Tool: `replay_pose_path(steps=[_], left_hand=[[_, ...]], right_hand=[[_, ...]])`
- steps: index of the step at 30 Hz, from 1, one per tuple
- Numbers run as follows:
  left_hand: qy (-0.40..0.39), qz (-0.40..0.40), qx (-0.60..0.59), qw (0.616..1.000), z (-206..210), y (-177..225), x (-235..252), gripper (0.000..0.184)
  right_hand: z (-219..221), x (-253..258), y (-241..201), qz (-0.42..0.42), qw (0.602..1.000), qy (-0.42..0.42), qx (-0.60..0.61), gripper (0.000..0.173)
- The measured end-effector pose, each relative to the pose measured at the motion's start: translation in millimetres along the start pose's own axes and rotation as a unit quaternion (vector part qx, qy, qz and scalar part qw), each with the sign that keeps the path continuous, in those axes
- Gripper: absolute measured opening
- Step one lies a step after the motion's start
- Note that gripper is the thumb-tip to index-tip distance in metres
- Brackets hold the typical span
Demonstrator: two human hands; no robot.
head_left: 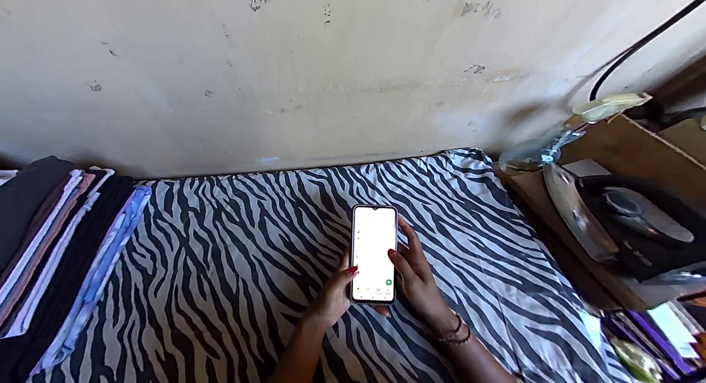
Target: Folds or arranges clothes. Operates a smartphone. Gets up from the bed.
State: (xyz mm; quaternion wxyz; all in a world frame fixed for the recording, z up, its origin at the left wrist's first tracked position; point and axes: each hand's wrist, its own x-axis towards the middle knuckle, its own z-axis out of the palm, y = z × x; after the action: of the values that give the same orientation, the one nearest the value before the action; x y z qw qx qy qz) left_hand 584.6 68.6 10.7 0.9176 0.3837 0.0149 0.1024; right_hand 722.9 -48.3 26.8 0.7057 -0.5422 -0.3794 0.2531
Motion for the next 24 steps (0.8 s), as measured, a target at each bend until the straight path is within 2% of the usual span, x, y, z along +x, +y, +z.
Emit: replay_pose_path(steps=[9, 14, 16, 21, 24], left_hand=[[-0.011, 0.008, -0.013, 1.0, -1.4, -1.1, -0.3, 0.087], [0.009, 0.003, -0.015, 1.0, 0.7, 1.9, -0.5, 0.097], [0.007, 0.006, -0.018, 1.0, -0.5, 2.0, -0.2, 0.096], [-0.01, 0.0, -0.005, 1.0, -1.2, 1.1, 0.2, 0.095], [-0.015, -0.003, -0.011, 1.0, -1.1, 1.4, 0.6, 0.097]], right_hand=[[-3.1, -2.8, 1.1, -0.007, 0.999, -0.046, 0.025, 0.09], [-8.0, -2.2, 3.7, 0.0, 0.995, -0.101, 0.018, 0.11], [-6.4, -1.3, 4.0, 0.002, 0.996, -0.087, -0.003, 0.105], [-1.2, -0.9, 3.5, 0.008, 0.999, -0.012, -0.032, 0.066], [-2.4, -2.0, 2.2, 0.005, 1.0, -0.012, -0.011, 0.067]])
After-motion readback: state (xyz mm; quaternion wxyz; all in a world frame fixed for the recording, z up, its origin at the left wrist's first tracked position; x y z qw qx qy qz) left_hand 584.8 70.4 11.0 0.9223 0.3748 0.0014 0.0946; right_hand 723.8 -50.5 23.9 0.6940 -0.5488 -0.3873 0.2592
